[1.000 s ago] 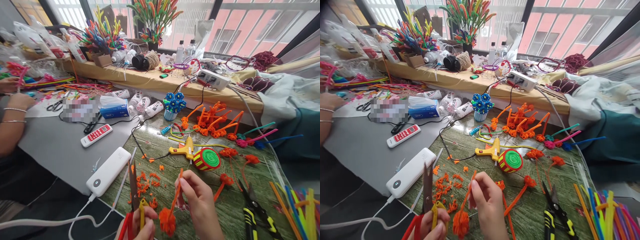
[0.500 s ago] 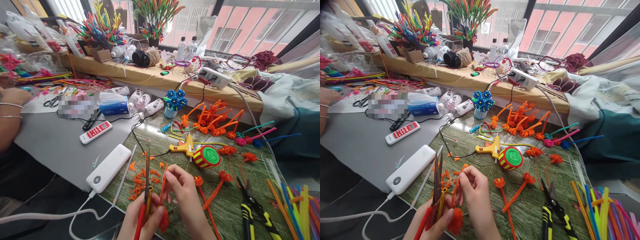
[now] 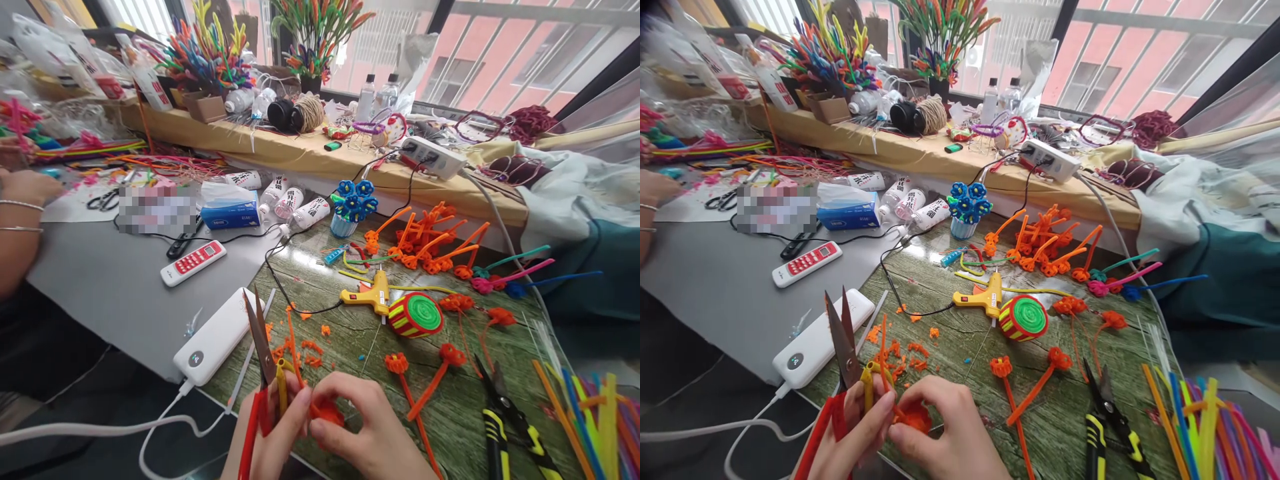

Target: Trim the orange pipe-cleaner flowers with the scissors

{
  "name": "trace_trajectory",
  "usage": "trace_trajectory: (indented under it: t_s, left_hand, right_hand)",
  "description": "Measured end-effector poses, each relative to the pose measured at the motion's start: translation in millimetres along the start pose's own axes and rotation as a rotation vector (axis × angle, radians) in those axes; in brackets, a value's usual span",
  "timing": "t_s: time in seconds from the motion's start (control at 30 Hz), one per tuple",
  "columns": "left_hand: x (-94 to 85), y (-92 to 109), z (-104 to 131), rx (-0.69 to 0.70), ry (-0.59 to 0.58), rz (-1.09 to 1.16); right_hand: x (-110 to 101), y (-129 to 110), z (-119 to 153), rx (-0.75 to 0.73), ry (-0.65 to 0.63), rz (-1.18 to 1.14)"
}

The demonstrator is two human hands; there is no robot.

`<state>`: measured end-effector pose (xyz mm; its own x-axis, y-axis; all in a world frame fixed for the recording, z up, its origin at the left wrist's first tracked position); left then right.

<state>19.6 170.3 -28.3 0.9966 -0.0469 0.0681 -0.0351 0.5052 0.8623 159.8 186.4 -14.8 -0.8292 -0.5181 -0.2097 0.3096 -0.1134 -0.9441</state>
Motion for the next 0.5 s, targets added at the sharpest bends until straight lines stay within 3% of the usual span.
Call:
trace_trajectory:
  t_s: [0.2,0.5]
  left_hand:
    - [2.1,9,-3,0.055,-0.016,0.039]
    - [-12.0,15,-14,0.149,0.054,0.047]
  right_hand:
    - [4,1,-1,-0.065,0.06,0.008]
    - [4,14,10,0.041,-0.002,0.007]
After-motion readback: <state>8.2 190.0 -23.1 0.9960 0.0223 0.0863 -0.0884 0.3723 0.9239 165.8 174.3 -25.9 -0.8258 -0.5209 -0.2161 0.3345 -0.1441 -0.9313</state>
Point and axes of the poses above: each hand's wrist, its own z-axis away from the middle knuckle, its own x-axis out of the palm, y = z × x, the point moved 8 cm from there along -z, towards the middle knuckle, and after that the axes turned 10 degrees about -y, right-handed, at the moved point
